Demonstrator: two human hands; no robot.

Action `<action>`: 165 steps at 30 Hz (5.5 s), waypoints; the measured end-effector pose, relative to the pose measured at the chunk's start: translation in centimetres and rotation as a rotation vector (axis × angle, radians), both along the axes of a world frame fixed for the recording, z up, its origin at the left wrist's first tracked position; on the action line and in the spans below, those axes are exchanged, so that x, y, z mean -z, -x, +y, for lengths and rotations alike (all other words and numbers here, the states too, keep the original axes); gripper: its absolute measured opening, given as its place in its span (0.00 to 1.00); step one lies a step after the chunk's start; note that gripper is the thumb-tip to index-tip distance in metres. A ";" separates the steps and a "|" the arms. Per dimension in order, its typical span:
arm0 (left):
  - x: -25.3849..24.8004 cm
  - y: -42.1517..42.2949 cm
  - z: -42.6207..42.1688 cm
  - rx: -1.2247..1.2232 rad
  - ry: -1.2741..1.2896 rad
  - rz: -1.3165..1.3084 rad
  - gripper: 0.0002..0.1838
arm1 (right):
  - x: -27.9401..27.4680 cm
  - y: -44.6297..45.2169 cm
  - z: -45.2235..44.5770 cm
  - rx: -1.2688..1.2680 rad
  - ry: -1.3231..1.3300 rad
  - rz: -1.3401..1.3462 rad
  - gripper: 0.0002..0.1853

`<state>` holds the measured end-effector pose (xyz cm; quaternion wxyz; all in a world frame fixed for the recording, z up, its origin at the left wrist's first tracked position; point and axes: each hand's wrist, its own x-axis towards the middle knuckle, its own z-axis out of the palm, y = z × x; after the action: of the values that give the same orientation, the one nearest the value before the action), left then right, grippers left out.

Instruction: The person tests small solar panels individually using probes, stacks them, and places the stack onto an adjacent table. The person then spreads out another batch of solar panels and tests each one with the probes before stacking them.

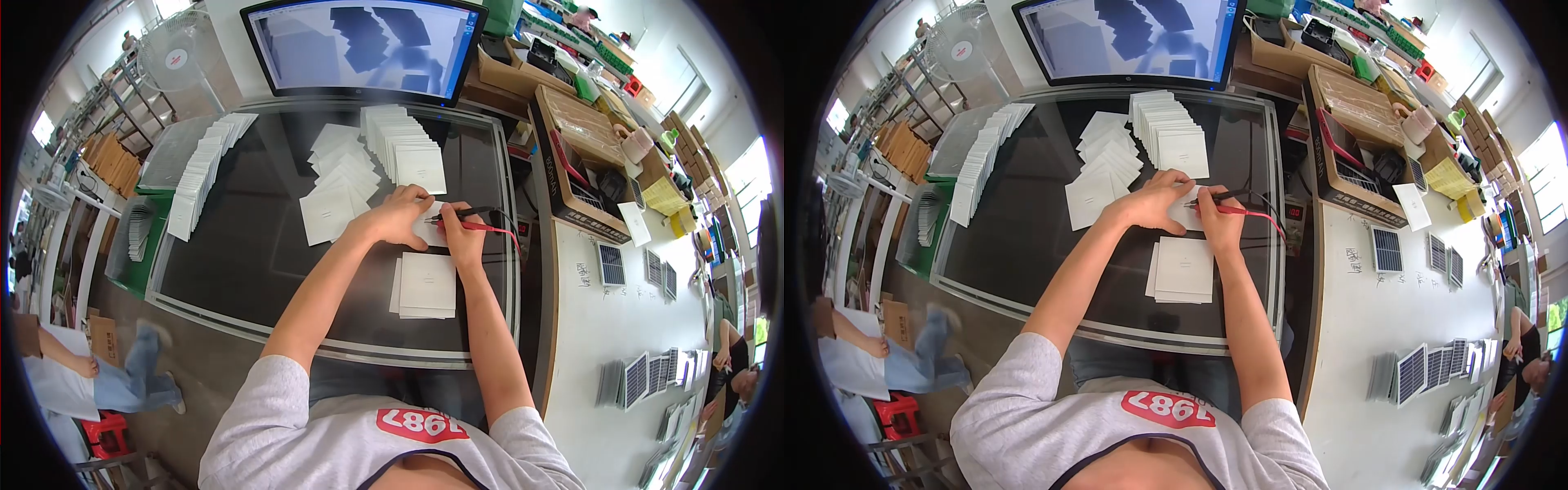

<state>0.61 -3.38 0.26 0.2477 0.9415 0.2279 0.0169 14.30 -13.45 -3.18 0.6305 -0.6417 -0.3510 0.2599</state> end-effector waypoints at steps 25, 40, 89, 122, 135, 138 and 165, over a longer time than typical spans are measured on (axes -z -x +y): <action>-2.5 -0.4 -2.5 0.183 -0.113 0.184 0.42 | 0.6 -2.5 -0.6 0.139 -0.265 0.371 0.15; -1.9 -5.6 4.9 -0.279 -0.492 -0.228 0.23 | 0.6 -2.6 -0.7 0.135 -0.346 0.428 0.15; -0.5 3.7 -3.7 0.104 0.201 -0.230 0.43 | 0.9 -2.9 -0.9 0.123 -0.367 0.473 0.13; 1.9 -0.1 0.6 -0.265 0.212 -0.390 0.32 | 1.2 -2.3 -0.4 0.114 -0.226 0.260 0.14; 1.2 0.4 -1.9 -0.119 0.096 -0.264 0.48 | 0.3 -1.3 -0.3 0.041 -0.072 0.121 0.12; 1.6 0.3 -1.7 -0.105 0.073 -0.252 0.47 | -0.1 -1.1 -0.3 0.049 -0.039 0.140 0.12; 0.4 0.9 -2.0 -0.109 -0.214 -0.035 0.47 | 0.8 -3.1 -0.8 0.055 -0.353 0.473 0.13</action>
<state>-0.25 -5.37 -0.12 0.1484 0.9483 0.2715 0.0712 17.39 -14.23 -3.94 0.8035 -0.4529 -0.2165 0.3200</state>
